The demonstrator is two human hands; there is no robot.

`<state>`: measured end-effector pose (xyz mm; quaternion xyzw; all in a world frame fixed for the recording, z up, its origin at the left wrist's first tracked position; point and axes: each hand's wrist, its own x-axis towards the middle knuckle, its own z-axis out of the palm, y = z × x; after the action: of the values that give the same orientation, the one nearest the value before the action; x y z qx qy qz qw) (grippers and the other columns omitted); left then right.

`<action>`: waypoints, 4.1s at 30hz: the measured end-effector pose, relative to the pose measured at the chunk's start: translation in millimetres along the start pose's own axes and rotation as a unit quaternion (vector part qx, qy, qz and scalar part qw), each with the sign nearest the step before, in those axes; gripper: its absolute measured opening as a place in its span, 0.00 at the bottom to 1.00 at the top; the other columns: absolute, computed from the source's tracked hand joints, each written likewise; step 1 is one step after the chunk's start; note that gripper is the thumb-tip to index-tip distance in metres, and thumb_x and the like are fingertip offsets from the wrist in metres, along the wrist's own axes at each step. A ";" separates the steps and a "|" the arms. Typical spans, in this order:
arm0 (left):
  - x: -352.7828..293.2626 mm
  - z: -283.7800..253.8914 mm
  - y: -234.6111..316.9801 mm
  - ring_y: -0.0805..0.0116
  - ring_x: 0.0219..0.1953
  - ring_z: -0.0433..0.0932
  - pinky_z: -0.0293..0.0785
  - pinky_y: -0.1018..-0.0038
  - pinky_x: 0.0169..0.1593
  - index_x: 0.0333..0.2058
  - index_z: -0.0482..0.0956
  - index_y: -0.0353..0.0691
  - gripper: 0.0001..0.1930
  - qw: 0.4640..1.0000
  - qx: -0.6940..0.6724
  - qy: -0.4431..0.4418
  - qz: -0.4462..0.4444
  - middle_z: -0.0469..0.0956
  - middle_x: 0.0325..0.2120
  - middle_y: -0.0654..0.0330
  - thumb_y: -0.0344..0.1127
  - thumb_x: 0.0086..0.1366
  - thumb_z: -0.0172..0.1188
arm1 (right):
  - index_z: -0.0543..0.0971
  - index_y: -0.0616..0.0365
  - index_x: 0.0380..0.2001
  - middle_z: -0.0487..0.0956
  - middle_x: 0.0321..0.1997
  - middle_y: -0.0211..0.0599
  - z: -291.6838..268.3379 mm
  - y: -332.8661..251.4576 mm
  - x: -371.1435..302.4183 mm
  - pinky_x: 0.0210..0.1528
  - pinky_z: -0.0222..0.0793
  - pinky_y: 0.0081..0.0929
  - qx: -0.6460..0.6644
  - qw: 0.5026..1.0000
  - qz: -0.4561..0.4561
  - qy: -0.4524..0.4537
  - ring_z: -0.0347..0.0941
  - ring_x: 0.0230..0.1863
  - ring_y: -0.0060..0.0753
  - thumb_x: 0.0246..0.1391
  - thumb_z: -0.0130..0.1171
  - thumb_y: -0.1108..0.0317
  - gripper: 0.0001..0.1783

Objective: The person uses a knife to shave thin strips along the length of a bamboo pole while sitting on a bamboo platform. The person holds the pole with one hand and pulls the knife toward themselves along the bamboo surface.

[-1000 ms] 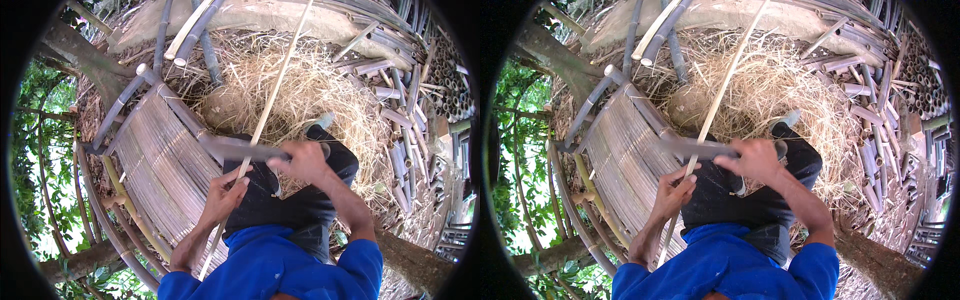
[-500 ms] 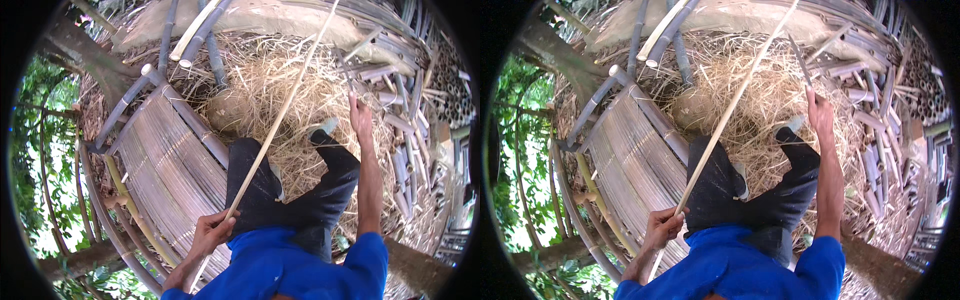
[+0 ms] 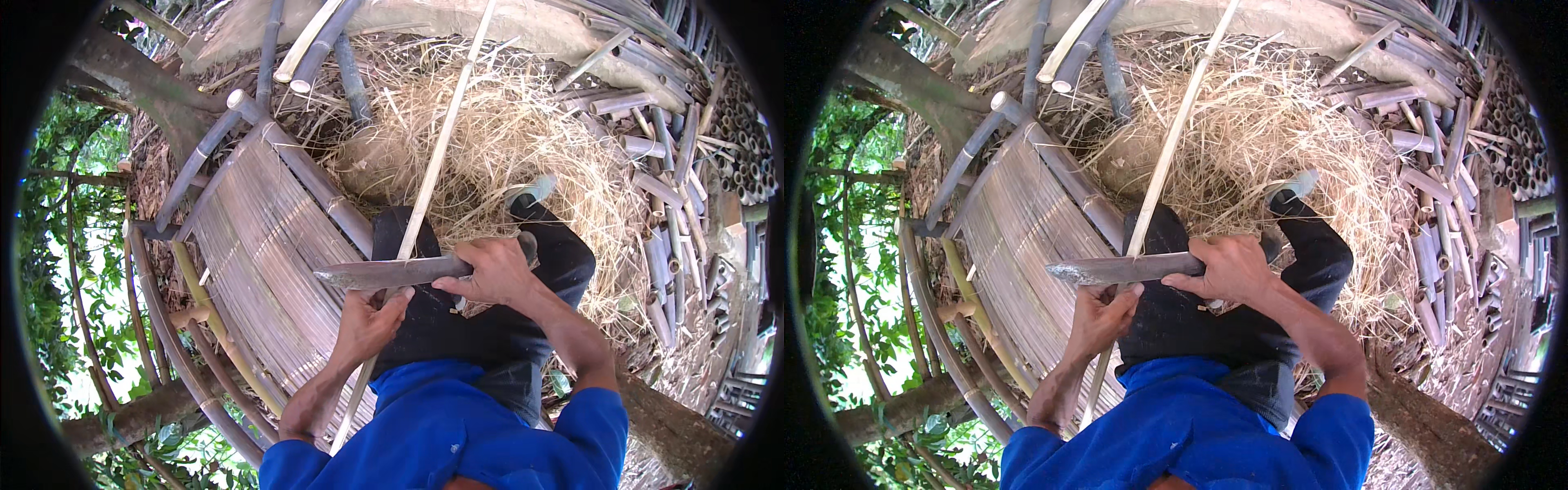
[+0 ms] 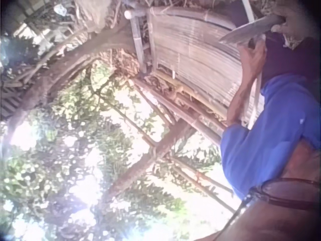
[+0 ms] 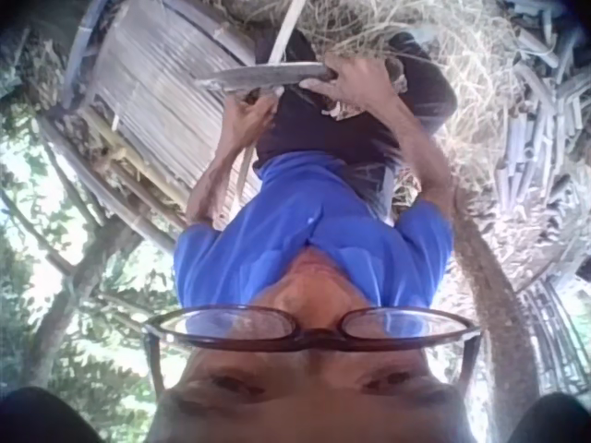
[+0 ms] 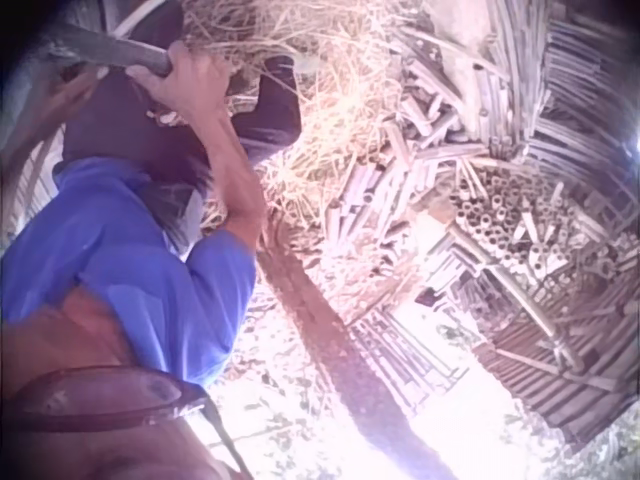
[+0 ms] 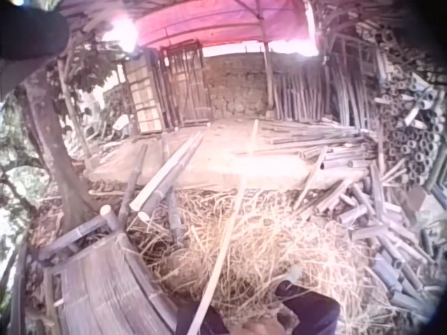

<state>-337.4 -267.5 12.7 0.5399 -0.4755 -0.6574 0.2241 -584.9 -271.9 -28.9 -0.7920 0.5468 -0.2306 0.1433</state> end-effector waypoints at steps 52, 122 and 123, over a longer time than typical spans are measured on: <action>-49.9 -79.0 -25.4 0.83 0.16 0.62 0.58 0.76 0.21 0.60 0.76 0.39 0.22 0.962 0.259 -0.033 0.074 0.62 0.12 0.69 0.30 0.67 0.59 | 0.81 0.61 0.47 0.81 0.23 0.50 2.0 114.1 36.6 0.34 0.79 0.40 0.182 0.936 0.291 0.074 0.80 0.25 0.42 0.62 0.43 0.27 0.43; -78.9 -78.4 142.6 0.80 0.14 0.47 0.43 0.77 0.15 0.22 0.64 0.48 0.30 0.674 -0.151 0.220 0.689 0.52 0.12 0.73 0.61 0.78 0.31 | 0.69 0.57 0.61 0.78 0.32 0.34 22.6 83.6 -41.8 0.27 0.75 0.24 0.599 0.704 0.377 0.057 0.74 0.29 0.22 0.64 0.59 0.69 0.23; -37.2 -44.4 125.1 0.80 0.14 0.47 0.43 0.78 0.16 0.23 0.64 0.47 0.31 0.669 -0.165 0.351 0.634 0.50 0.11 0.73 0.64 0.76 0.33 | 0.67 0.53 0.65 0.78 0.33 0.34 25.7 84.4 -55.5 0.28 0.76 0.25 0.554 0.737 0.385 0.048 0.74 0.30 0.21 0.65 0.60 0.67 0.27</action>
<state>-312.0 -310.4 141.2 0.2540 -0.4727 -0.1868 0.8229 -655.4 -251.3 -102.8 -0.2824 0.5871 -0.4551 0.6070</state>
